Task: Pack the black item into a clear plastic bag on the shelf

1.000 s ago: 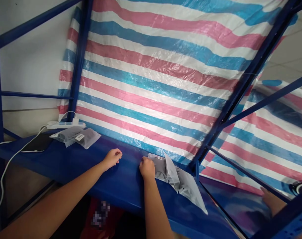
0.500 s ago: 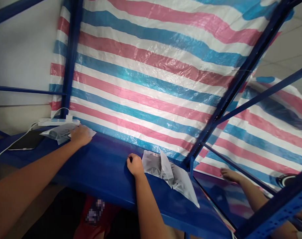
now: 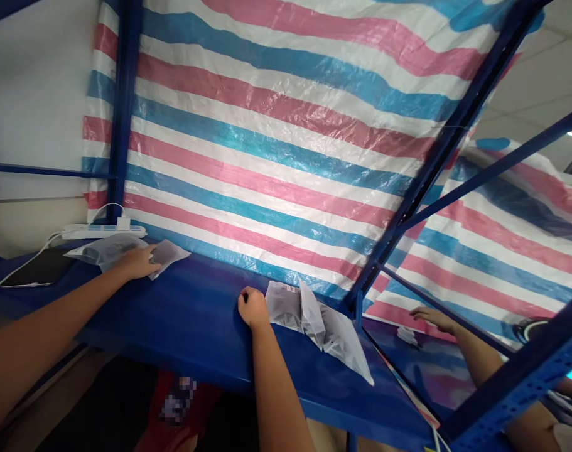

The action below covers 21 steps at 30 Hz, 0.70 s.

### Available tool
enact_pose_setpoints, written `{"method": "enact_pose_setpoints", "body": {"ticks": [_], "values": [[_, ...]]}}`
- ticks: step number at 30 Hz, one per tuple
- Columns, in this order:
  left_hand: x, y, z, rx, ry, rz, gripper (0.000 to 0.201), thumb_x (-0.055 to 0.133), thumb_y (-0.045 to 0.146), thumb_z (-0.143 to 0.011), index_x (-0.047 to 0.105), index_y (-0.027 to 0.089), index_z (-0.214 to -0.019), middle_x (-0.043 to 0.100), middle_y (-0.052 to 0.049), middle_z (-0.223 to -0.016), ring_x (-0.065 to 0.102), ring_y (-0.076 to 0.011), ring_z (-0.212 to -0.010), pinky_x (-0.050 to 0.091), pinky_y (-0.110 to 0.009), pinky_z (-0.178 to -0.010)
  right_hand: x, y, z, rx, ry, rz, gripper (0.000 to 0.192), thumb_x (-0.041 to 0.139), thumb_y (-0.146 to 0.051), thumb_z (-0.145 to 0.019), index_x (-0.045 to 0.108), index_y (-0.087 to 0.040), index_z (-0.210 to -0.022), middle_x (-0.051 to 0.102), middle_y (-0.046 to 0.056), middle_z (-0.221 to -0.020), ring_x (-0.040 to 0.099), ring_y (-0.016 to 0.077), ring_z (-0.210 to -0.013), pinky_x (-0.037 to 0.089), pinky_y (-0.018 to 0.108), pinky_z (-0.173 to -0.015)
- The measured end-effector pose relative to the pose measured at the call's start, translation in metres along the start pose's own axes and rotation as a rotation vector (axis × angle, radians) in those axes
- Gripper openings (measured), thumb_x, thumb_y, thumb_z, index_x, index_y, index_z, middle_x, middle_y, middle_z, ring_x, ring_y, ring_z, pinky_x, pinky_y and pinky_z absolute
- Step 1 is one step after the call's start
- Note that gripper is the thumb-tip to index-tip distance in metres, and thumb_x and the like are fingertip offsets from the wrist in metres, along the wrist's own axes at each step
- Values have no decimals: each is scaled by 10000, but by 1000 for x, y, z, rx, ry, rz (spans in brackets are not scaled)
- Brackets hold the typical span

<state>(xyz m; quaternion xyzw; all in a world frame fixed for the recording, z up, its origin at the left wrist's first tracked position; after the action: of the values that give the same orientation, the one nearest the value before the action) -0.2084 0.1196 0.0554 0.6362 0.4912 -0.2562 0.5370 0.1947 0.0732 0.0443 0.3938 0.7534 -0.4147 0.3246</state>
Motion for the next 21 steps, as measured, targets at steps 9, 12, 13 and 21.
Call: {"method": "enact_pose_setpoints", "body": {"ticks": [9,12,13,21], "values": [[61,137,47,403,-186,354,575,673,335,-758,615,315,-1330,654,-53,-1326,612,-300,-1181,464,-350,-968,0,0,2,9,3,-77,156,559,-272,-903,665,-209,-998,712,29,-932,655,185,-874,484,271,-810],[70,156,59,508,-128,455,548,660,387,-810,608,303,-1348,623,-56,-1374,565,-293,-1258,419,-359,-1056,0,5,2,32,4,-113,224,573,-269,-893,625,-213,-1104,720,32,-995,673,185,-926,501,273,-846],[71,155,60,517,-110,489,534,649,390,-825,609,285,-1347,619,-63,-1377,556,-285,-1270,414,-352,-1068,-1,6,3,42,4,-126,249,570,-262,-893,608,-215,-1135,722,30,-1003,678,181,-930,505,271,-850],[71,143,54,454,-11,486,378,526,442,-933,652,218,-1211,689,-92,-1196,587,-282,-1180,428,-385,-1050,1,-63,17,-299,-14,-5,336,705,-273,-804,646,-218,-1130,658,28,-922,621,202,-867,509,308,-823]]}}
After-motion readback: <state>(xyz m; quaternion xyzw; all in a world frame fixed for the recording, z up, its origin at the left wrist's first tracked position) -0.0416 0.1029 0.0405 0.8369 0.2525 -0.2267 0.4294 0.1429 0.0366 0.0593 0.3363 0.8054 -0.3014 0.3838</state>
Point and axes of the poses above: each hand's wrist, its own z-axis away from the middle knuckle, its own x-axis out of the palm, y = z × x, the point moved 9 cm from there along -z, towards the middle knuckle
